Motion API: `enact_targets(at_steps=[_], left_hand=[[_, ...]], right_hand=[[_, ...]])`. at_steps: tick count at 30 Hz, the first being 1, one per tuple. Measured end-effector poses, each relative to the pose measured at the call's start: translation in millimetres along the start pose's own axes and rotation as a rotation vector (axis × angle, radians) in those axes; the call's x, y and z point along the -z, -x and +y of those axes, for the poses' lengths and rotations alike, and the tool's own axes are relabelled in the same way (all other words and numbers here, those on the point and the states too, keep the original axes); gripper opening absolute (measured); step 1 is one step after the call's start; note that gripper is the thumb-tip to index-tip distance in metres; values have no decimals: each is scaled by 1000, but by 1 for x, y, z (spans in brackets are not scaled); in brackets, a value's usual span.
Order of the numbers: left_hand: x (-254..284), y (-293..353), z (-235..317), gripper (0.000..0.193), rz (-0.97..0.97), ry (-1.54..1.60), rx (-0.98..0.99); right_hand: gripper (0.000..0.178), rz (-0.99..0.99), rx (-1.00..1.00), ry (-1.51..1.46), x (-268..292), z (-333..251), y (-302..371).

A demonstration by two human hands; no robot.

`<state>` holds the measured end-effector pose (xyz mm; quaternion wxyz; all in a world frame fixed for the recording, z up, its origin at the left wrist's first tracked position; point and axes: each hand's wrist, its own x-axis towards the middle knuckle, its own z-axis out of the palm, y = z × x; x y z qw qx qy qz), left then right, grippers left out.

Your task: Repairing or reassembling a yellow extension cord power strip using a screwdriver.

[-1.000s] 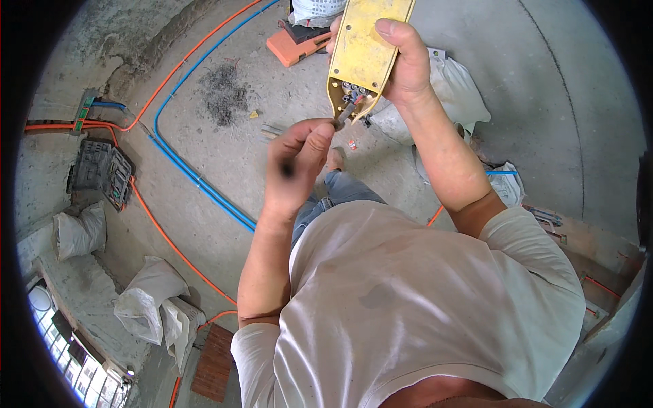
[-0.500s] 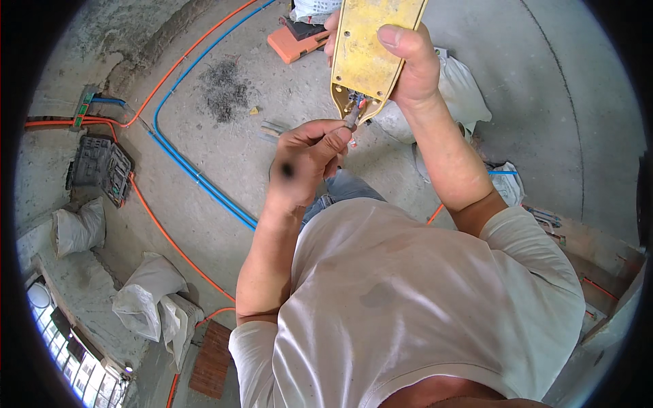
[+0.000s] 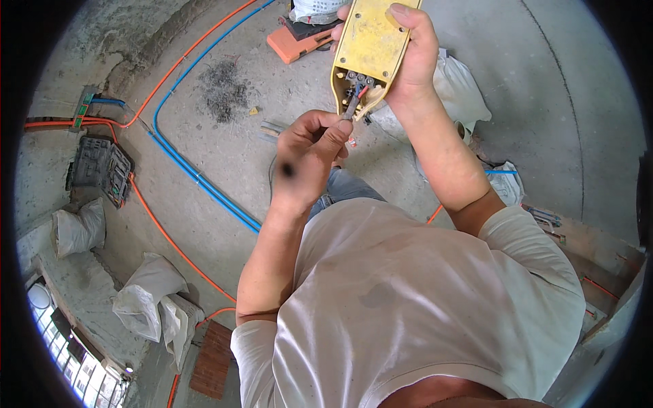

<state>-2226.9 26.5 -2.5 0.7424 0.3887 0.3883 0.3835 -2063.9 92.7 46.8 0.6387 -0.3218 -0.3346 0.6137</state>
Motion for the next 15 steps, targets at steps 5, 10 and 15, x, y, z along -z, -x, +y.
enact_targets(at_steps=[5,10,15], left_hand=[[-5,-1,-4,14,21,0,-47],[-7,2,-8,16,18,30,-35],[-11,5,-4,16,51,9,-16]], right_hand=[[44,189,30,-102,-2,5,-2],[45,78,-72,-104,9,7,1],[49,90,-55,-124,27,18,-5]])
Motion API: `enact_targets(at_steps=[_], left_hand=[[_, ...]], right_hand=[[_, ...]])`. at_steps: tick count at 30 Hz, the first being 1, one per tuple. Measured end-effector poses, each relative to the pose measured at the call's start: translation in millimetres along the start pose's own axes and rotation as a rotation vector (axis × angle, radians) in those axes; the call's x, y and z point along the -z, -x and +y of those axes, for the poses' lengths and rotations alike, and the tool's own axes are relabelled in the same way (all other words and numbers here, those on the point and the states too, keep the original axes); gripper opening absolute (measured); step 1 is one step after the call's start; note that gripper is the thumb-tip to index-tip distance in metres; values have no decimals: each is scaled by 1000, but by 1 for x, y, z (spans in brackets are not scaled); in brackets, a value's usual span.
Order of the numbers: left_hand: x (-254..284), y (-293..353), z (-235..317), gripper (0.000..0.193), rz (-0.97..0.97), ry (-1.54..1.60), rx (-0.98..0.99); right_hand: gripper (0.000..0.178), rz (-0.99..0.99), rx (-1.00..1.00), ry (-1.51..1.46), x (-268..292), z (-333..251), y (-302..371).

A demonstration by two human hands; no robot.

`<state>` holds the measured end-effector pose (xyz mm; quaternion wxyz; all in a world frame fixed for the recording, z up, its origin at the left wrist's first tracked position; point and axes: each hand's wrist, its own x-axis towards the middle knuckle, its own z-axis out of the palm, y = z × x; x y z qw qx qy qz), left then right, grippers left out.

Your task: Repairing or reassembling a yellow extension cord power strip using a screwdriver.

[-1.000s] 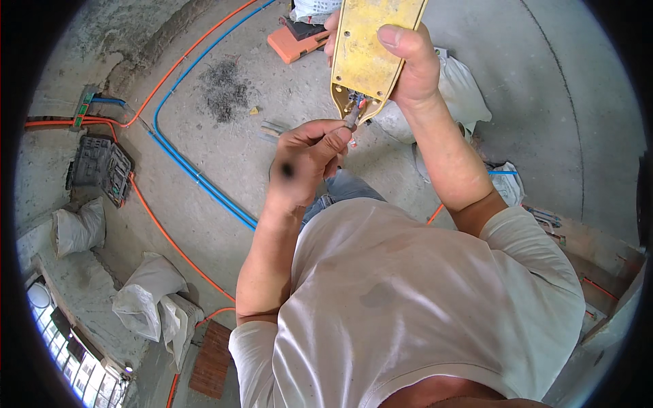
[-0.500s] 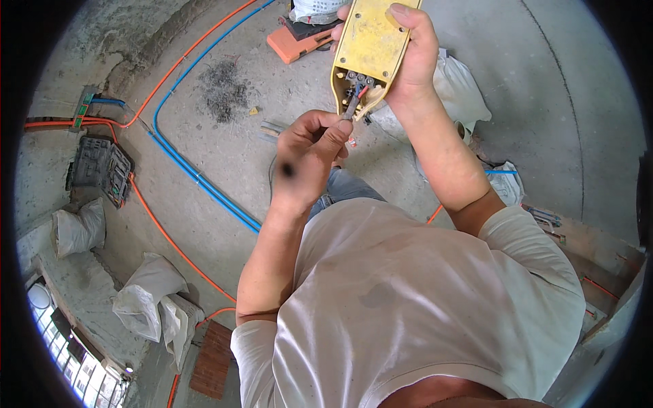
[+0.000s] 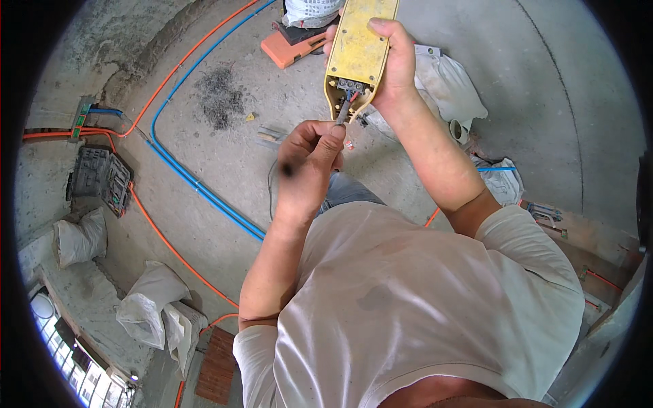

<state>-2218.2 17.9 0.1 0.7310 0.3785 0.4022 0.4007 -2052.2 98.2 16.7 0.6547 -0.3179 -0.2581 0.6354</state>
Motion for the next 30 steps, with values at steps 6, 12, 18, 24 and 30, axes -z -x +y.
enact_targets(at_steps=[6,12,18,24,30], left_hand=[[0,4,-1,17,32,-39,9],[-2,4,1,17,52,-69,-33],[-5,3,5,18,36,-86,-55],[-8,2,4,18,21,-50,-62],[-9,0,10,22,-54,-68,-26]], right_hand=[[50,-52,8,141,5,1,3],[51,-11,11,107,9,1,-3],[51,76,-91,-75,16,2,-10],[51,104,-113,-100,13,0,-11],[48,113,-134,-51,9,-2,-14]])
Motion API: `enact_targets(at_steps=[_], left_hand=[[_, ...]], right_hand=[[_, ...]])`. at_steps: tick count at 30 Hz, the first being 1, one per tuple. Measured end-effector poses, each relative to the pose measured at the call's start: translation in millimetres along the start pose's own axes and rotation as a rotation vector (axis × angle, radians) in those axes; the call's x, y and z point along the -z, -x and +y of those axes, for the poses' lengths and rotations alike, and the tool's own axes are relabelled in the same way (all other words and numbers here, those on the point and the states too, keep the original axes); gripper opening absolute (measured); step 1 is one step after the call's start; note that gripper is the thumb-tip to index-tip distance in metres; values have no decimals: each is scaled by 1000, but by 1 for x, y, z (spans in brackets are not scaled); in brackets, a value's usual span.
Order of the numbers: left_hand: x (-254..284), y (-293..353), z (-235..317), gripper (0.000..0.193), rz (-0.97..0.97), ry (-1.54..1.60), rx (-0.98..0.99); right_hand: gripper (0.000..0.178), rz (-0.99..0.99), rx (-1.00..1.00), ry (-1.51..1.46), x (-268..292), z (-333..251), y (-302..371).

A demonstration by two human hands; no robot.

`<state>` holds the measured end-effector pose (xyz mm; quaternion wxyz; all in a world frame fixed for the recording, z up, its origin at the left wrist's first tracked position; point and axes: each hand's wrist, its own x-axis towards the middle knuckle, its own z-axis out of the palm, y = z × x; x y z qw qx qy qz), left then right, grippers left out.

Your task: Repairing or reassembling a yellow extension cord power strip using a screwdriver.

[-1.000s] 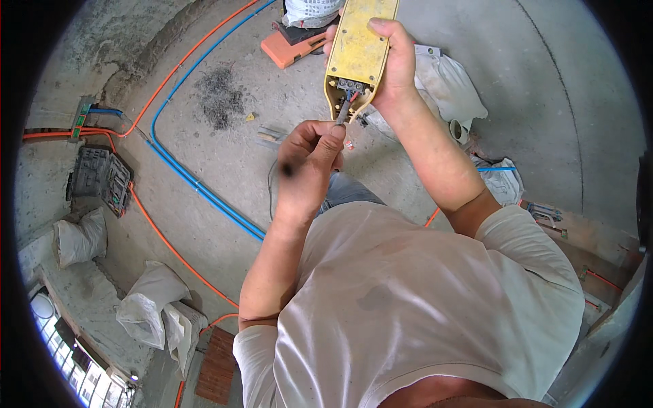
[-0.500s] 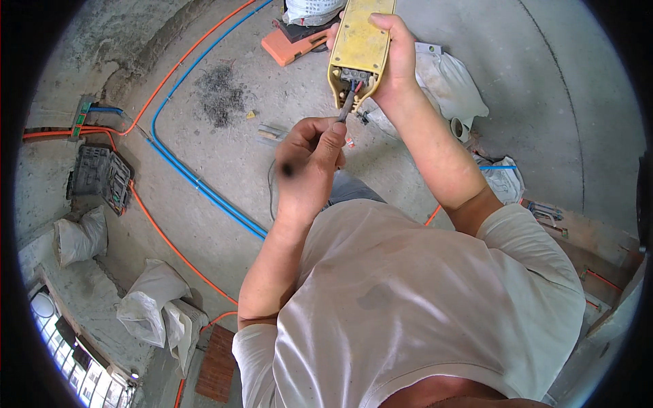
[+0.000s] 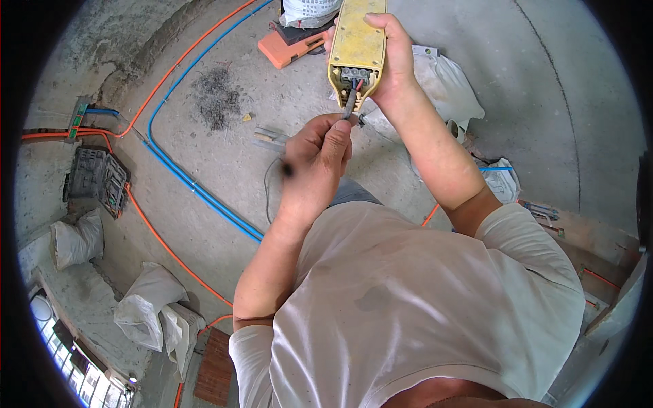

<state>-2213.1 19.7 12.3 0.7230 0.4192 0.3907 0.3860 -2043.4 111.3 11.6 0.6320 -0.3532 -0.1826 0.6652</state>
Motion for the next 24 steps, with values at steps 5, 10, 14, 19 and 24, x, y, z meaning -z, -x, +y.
enact_targets(at_steps=[5,10,14,19,24], left_hand=[[-2,-3,-4,24,-17,-93,-51],[-8,-4,1,24,11,-94,-73],[-6,-3,4,24,-5,-29,-54],[-5,-5,-6,25,-62,24,-42],[-2,-7,-13,27,-113,108,-39]], right_hand=[[48,-10,13,106,2,1,-9],[48,-71,-33,47,7,3,-19],[48,-44,-34,31,0,3,-20],[50,-106,-11,100,-10,-9,-18],[54,-179,50,166,-24,-18,-12]])
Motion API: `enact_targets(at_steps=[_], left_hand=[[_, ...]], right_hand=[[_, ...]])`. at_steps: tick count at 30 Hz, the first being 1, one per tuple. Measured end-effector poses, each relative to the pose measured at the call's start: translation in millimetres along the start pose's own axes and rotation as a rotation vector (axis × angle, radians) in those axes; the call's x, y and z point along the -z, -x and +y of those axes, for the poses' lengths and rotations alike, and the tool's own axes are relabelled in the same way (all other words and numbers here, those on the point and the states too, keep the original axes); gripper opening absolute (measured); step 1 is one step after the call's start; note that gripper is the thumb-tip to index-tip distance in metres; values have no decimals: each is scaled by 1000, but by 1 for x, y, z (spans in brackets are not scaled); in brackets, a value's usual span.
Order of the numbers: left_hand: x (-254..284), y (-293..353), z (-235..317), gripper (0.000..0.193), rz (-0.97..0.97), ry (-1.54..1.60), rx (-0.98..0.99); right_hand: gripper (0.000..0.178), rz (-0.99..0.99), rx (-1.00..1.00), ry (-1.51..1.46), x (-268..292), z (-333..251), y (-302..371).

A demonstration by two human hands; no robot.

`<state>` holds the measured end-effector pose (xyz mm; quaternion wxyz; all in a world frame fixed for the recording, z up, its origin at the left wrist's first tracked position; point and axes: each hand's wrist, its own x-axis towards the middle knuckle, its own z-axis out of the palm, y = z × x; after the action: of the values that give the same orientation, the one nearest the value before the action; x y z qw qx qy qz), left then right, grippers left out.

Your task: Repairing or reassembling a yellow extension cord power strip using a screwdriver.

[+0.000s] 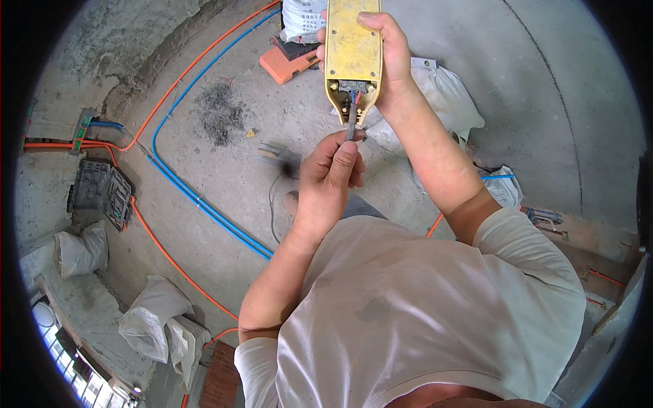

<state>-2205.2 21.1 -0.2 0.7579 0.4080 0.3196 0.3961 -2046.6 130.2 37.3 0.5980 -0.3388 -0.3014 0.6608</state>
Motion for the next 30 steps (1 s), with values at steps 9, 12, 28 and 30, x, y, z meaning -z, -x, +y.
enact_targets(at_steps=[9,12,28,30], left_hand=[[-1,-14,11,38,42,219,-44],[2,-18,16,38,-2,261,-13],[1,-16,23,35,-83,403,-1],[0,-15,24,36,-89,400,-13]], right_hand=[[57,-12,-24,34,-18,-1,4],[58,45,-45,47,-18,0,2],[54,49,-185,-101,-12,8,5],[55,38,-175,-104,-12,6,8]])
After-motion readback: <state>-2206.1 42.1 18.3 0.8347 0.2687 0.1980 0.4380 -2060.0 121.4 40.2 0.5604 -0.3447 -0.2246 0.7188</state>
